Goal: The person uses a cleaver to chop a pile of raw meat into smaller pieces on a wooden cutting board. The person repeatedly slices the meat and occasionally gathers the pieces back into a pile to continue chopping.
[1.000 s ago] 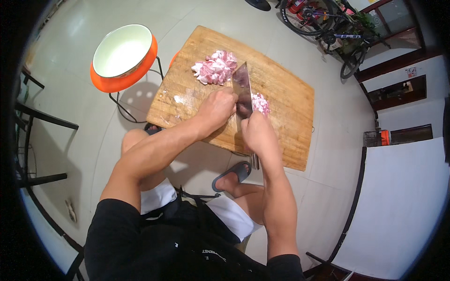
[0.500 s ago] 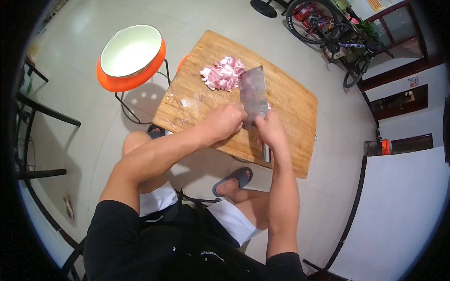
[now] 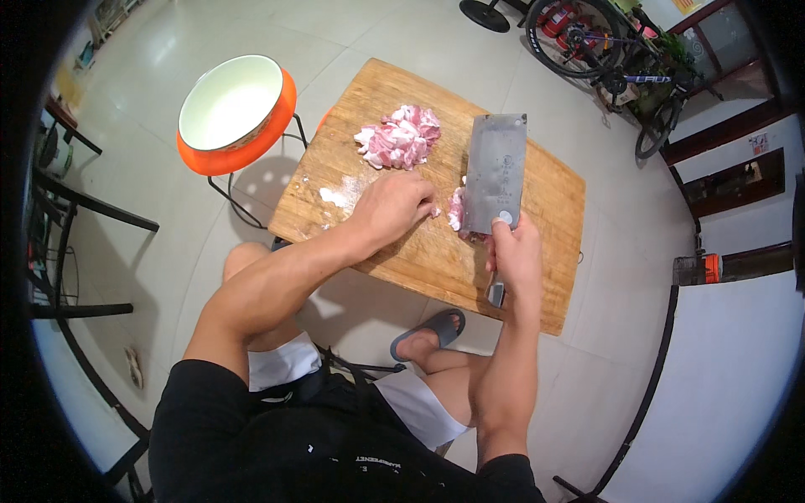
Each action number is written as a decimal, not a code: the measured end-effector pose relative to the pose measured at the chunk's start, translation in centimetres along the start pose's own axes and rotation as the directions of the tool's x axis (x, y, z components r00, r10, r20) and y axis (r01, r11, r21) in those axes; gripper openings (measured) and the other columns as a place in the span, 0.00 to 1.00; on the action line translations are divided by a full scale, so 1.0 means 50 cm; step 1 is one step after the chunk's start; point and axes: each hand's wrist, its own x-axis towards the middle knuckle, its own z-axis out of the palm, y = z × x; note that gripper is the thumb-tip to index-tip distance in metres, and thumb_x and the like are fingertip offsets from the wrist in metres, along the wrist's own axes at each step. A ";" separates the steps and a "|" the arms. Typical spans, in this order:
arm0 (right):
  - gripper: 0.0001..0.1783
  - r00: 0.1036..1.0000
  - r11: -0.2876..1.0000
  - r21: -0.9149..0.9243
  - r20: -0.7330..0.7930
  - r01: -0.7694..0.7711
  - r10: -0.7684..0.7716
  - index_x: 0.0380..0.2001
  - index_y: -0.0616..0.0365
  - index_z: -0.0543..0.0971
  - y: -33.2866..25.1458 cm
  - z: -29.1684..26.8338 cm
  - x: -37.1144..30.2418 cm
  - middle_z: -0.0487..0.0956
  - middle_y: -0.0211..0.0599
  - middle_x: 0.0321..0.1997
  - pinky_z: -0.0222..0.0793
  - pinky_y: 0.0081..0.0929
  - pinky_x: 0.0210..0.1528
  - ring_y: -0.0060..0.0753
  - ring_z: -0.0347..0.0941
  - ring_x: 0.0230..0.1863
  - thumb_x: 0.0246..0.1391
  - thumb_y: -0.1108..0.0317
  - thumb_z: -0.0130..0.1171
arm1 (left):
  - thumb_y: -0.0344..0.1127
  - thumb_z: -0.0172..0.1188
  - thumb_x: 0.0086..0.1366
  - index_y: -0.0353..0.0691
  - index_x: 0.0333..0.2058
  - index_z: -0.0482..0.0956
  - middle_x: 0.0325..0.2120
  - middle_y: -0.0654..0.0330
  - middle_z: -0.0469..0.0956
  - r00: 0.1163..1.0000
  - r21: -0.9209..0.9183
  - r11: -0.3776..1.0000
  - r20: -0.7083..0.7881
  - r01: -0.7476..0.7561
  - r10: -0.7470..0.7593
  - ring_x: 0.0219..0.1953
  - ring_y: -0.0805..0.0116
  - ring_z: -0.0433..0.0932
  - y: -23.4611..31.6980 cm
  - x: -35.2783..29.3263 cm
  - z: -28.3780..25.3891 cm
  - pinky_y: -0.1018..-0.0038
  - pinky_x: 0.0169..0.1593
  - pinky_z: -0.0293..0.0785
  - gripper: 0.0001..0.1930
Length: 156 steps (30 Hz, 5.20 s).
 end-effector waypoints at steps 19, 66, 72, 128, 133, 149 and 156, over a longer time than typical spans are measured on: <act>0.10 0.959 0.987 -0.023 0.235 -0.161 0.162 0.43 0.65 0.78 0.037 0.018 -0.025 0.77 0.35 0.20 0.70 0.34 0.18 0.29 0.74 0.14 0.66 0.69 0.52 | 0.33 0.67 0.67 0.37 0.35 0.84 0.33 0.52 0.82 0.999 0.113 0.993 -0.007 -0.038 0.039 0.41 0.47 0.84 0.023 -0.032 -0.002 0.54 0.46 0.82 0.06; 0.09 0.969 0.982 0.040 0.173 -0.183 0.174 0.41 0.64 0.77 0.048 -0.023 -0.044 0.76 0.31 0.21 0.69 0.30 0.18 0.24 0.71 0.14 0.69 0.69 0.53 | 0.34 0.72 0.70 0.35 0.48 0.89 0.41 0.53 0.89 0.958 -0.220 0.963 -0.207 0.152 -0.199 0.37 0.70 0.88 -0.054 0.124 -0.113 0.67 0.42 0.83 0.12; 0.09 0.975 0.982 0.047 0.143 -0.181 0.173 0.43 0.64 0.77 0.051 -0.016 -0.050 0.76 0.31 0.21 0.69 0.30 0.19 0.24 0.72 0.15 0.69 0.68 0.53 | 0.29 0.68 0.67 0.37 0.57 0.86 0.49 0.52 0.88 0.901 -0.073 0.984 -0.394 0.165 -0.180 0.49 0.57 0.87 -0.066 0.138 -0.092 0.63 0.54 0.82 0.19; 0.15 0.999 0.982 -0.190 0.034 -0.006 0.013 0.41 0.68 0.80 0.046 -0.011 -0.074 0.80 0.49 0.21 0.73 0.44 0.27 0.46 0.78 0.20 0.66 0.64 0.56 | 0.41 0.70 0.67 0.38 0.41 0.87 0.41 0.55 0.84 0.953 0.053 0.965 0.176 -0.259 0.246 0.50 0.48 0.83 0.005 0.032 -0.100 0.55 0.54 0.80 0.12; 0.17 0.993 0.905 -0.409 0.036 0.116 -0.112 0.37 0.69 0.81 0.013 -0.009 -0.106 0.80 0.63 0.26 0.74 0.56 0.39 0.68 0.81 0.32 0.63 0.61 0.58 | 0.38 0.68 0.67 0.42 0.40 0.87 0.40 0.58 0.82 0.830 -0.006 0.874 0.309 -0.486 0.464 0.49 0.53 0.82 -0.023 0.026 -0.060 0.57 0.53 0.79 0.08; 0.16 0.994 0.880 -0.469 0.104 0.075 -0.029 0.35 0.72 0.82 -0.007 0.008 -0.140 0.82 0.73 0.35 0.75 0.63 0.49 0.78 0.80 0.42 0.64 0.65 0.57 | 0.37 0.66 0.64 0.42 0.34 0.86 0.37 0.58 0.82 0.872 0.067 0.888 0.236 -0.455 0.429 0.43 0.53 0.84 -0.005 0.010 -0.040 0.58 0.47 0.80 0.06; 0.18 0.977 0.878 -0.478 0.201 0.037 0.068 0.32 0.76 0.80 -0.020 0.027 -0.152 0.81 0.76 0.34 0.77 0.62 0.51 0.79 0.81 0.43 0.64 0.65 0.55 | 0.36 0.67 0.65 0.39 0.33 0.85 0.35 0.54 0.82 0.905 -0.011 0.937 0.255 -0.349 0.340 0.43 0.48 0.83 0.003 0.005 -0.041 0.54 0.47 0.80 0.07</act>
